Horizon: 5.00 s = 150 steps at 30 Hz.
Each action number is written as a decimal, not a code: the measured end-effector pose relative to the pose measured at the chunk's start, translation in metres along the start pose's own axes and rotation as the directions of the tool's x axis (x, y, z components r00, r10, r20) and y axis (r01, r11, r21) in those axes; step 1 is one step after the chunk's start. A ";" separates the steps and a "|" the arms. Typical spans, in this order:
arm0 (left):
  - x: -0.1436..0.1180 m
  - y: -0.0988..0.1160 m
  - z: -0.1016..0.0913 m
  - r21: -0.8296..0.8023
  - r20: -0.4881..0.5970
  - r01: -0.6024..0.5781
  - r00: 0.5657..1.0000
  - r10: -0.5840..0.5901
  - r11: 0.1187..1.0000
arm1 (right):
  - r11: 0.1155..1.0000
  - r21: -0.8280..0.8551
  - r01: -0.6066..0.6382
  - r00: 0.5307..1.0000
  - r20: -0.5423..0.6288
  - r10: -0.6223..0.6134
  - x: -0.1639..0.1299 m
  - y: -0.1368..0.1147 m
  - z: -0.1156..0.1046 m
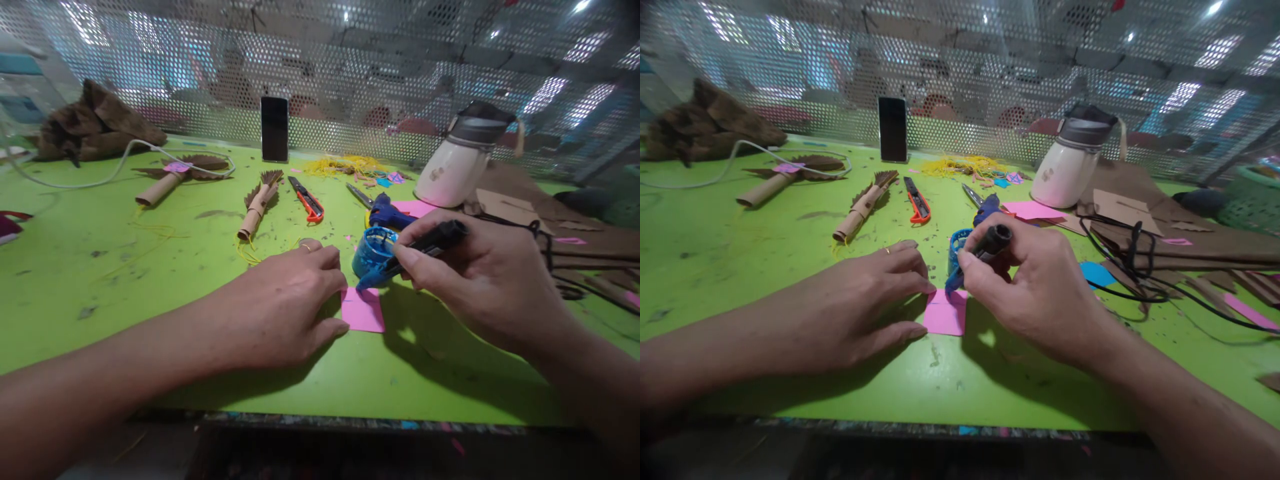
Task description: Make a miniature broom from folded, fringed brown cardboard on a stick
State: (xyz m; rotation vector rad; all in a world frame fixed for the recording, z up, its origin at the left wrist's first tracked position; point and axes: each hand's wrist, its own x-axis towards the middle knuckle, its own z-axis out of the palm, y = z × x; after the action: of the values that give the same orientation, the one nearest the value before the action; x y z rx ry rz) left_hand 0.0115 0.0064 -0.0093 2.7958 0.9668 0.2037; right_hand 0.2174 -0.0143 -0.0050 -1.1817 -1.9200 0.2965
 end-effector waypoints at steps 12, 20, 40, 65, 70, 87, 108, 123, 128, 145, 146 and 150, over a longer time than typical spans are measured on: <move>-0.001 -0.002 0.002 -0.007 -0.011 -0.007 1.000 0.006 1.000 | 0.999 -0.027 0.037 0.998 0.055 -0.035 -0.003 -0.001 -0.002; 0.000 0.001 -0.001 -0.009 -0.004 -0.013 1.000 0.013 1.000 | 0.999 0.002 0.039 0.991 0.128 -0.039 -0.003 -0.006 -0.008; 0.000 0.000 -0.001 -0.011 -0.003 -0.017 1.000 0.017 1.000 | 0.999 0.020 0.048 0.990 0.135 -0.050 -0.004 -0.006 -0.007; 0.000 0.000 0.000 -0.032 -0.011 -0.019 1.000 0.018 0.999 | 1.000 -0.015 0.008 0.995 0.101 -0.006 -0.006 -0.004 -0.007; 0.000 0.000 0.000 -0.013 -0.004 -0.024 1.000 0.024 1.000 | 0.999 -0.030 0.035 0.994 0.105 -0.032 -0.005 -0.005 -0.005; 0.000 0.000 0.000 -0.022 0.003 -0.013 1.000 0.013 1.000 | 0.999 0.037 -0.037 0.992 0.121 0.033 -0.005 -0.002 -0.005; 0.000 -0.001 0.001 -0.019 -0.005 -0.034 0.999 0.034 0.999 | 0.995 0.092 0.045 0.986 0.157 -0.059 -0.003 -0.006 -0.007; -0.001 -0.001 0.002 -0.012 -0.003 -0.003 1.000 0.003 1.000 | 0.995 0.097 -0.003 0.989 0.145 -0.011 -0.003 -0.001 -0.007; 0.000 -0.001 0.002 -0.018 -0.008 -0.005 1.000 0.005 1.000 | 0.994 0.109 -0.032 0.987 0.158 0.015 -0.003 -0.002 -0.006; -0.001 0.000 -0.002 -0.047 -0.003 0.021 1.000 -0.021 0.999 | 0.944 0.314 -0.104 0.924 -0.320 0.208 0.009 0.013 -0.017; -0.001 0.000 -0.002 -0.049 0.001 0.018 1.000 -0.018 0.999 | 0.943 0.318 -0.094 0.922 -0.329 0.202 0.010 0.012 -0.017; -0.002 -0.001 -0.003 -0.047 0.006 -0.006 1.000 0.007 0.999 | 0.926 0.372 -0.067 0.901 -0.377 0.216 0.013 0.013 -0.021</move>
State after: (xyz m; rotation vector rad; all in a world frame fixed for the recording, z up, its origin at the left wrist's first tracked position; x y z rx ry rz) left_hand 0.0083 0.0063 -0.0063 2.7557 0.9394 0.2156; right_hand 0.2382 -0.0014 0.0073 -1.0463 -1.3463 0.4147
